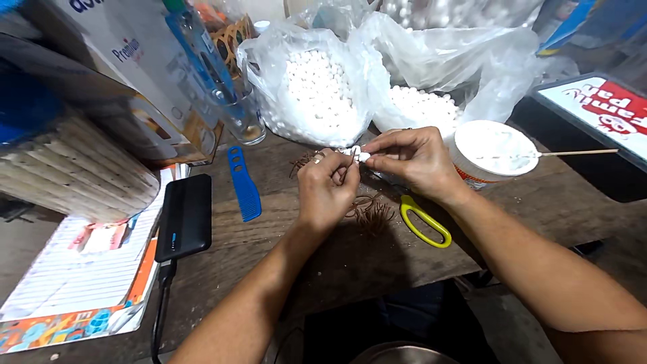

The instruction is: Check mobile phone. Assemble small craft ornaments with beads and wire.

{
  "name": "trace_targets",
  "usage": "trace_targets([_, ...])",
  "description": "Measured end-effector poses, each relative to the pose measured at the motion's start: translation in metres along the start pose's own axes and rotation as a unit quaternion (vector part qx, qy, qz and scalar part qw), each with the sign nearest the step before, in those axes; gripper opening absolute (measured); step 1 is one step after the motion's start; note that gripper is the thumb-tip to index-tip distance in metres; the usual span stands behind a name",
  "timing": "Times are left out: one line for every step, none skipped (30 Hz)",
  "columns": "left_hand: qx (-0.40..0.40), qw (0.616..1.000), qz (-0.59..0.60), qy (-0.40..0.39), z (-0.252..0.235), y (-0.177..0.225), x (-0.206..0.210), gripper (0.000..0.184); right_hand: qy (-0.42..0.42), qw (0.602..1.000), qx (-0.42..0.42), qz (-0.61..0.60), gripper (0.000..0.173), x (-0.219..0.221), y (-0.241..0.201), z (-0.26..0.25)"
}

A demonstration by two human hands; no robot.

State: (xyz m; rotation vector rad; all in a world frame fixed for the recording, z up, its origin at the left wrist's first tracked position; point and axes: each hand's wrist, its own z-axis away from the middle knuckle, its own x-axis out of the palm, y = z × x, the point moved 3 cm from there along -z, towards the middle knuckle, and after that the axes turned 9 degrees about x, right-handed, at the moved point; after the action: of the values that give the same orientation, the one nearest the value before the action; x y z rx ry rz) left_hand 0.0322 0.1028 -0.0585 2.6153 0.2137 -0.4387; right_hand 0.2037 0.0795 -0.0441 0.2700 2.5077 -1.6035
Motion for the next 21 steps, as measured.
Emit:
trace_targets([0.003, 1.0, 0.001, -0.001, 0.0, 0.0, 0.0, 0.007, 0.001, 1.0, -0.001, 0.0, 0.018, 0.0, 0.0, 0.0])
trace_targets([0.006, 1.0, 0.002, -0.001, 0.0, 0.0, 0.0, 0.007, 0.001, 1.0, -0.003, 0.0, 0.017, 0.0, 0.0, 0.0])
trace_targets([0.008, 1.0, 0.002, -0.001, 0.0, 0.0, 0.0, 0.007, 0.001, 1.0, -0.004, -0.001, 0.017, 0.0, 0.0, 0.0])
trace_targets([0.009, 1.0, 0.002, -0.001, 0.0, 0.0, 0.0, 0.007, 0.0, 1.0, -0.005, 0.001, 0.017, 0.0, 0.0, 0.0])
trace_targets([0.011, 1.0, 0.003, -0.001, 0.0, 0.0, 0.001, 0.007, 0.001, 1.0, -0.004, 0.005, 0.017, 0.0, -0.001, 0.001])
trace_targets([0.013, 1.0, 0.004, -0.001, 0.0, -0.001, 0.001, 0.007, 0.002, 1.0, -0.004, 0.011, 0.018, 0.001, -0.002, 0.001])
trace_targets([0.014, 1.0, 0.005, -0.001, 0.0, -0.001, 0.001, 0.007, 0.003, 1.0, -0.005, 0.02, 0.018, 0.001, -0.004, 0.002])
trace_targets([0.015, 1.0, 0.006, 0.001, 0.0, -0.001, 0.001, 0.007, 0.005, 1.0, -0.007, 0.029, 0.018, 0.001, -0.005, 0.002])
trace_targets([0.017, 1.0, 0.006, 0.001, 0.0, -0.002, 0.001, 0.007, 0.009, 0.999, -0.008, 0.035, 0.017, 0.002, -0.006, 0.002])
trace_targets([0.02, 1.0, 0.005, 0.003, 0.001, -0.002, 0.001, 0.007, 0.011, 0.999, -0.01, 0.04, 0.017, 0.002, -0.007, 0.003])
trace_targets([0.022, 1.0, 0.004, 0.004, 0.001, -0.002, 0.001, 0.007, 0.014, 0.999, -0.014, 0.041, 0.016, 0.003, -0.008, 0.003])
trace_targets([0.02, 1.0, 0.005, 0.004, 0.001, -0.002, 0.0, 0.007, 0.018, 0.999, -0.017, 0.043, 0.016, 0.004, -0.008, 0.003])
trace_targets([0.012, 1.0, 0.009, 0.004, 0.001, -0.003, 0.0, 0.007, 0.023, 0.998, -0.021, 0.045, 0.016, 0.004, -0.007, 0.003])
trace_targets([-0.004, 1.0, 0.022, 0.005, 0.001, -0.003, 0.001, 0.007, 0.028, 0.998, -0.021, 0.045, 0.016, 0.004, -0.007, 0.003])
trace_targets([-0.037, 0.998, 0.053, 0.009, 0.001, -0.004, 0.001, 0.006, 0.034, 0.998, -0.021, 0.04, 0.018, 0.004, -0.008, 0.003])
trace_targets([-0.086, 0.991, 0.102, 0.017, 0.0, -0.004, 0.0, 0.004, 0.042, 0.999, -0.019, 0.028, 0.022, 0.003, -0.01, 0.003])
trace_targets([-0.144, 0.976, 0.163, 0.03, -0.002, -0.004, -0.001, 0.003, 0.051, 0.999, -0.014, 0.01, 0.029, 0.002, -0.012, 0.003])
trace_targets([-0.2, 0.952, 0.225, 0.049, -0.004, -0.005, -0.001, 0.005, 0.058, 0.998, -0.006, -0.005, 0.036, 0.001, -0.013, 0.003])
trace_targets([-0.245, 0.926, 0.281, 0.067, -0.006, -0.007, -0.002, 0.009, 0.064, 0.998, 0.011, -0.014, 0.037, 0.0, -0.013, 0.002])
trace_targets([-0.276, 0.904, 0.317, 0.08, -0.007, -0.008, -0.003, 0.012, 0.065, 0.997, 0.034, -0.012, 0.035, 0.002, -0.012, 0.002])
trace_targets([-0.294, 0.889, 0.34, 0.089, -0.008, -0.009, -0.004, 0.014, 0.061, 0.997, 0.056, -0.006, 0.03, 0.006, -0.011, 0.002])
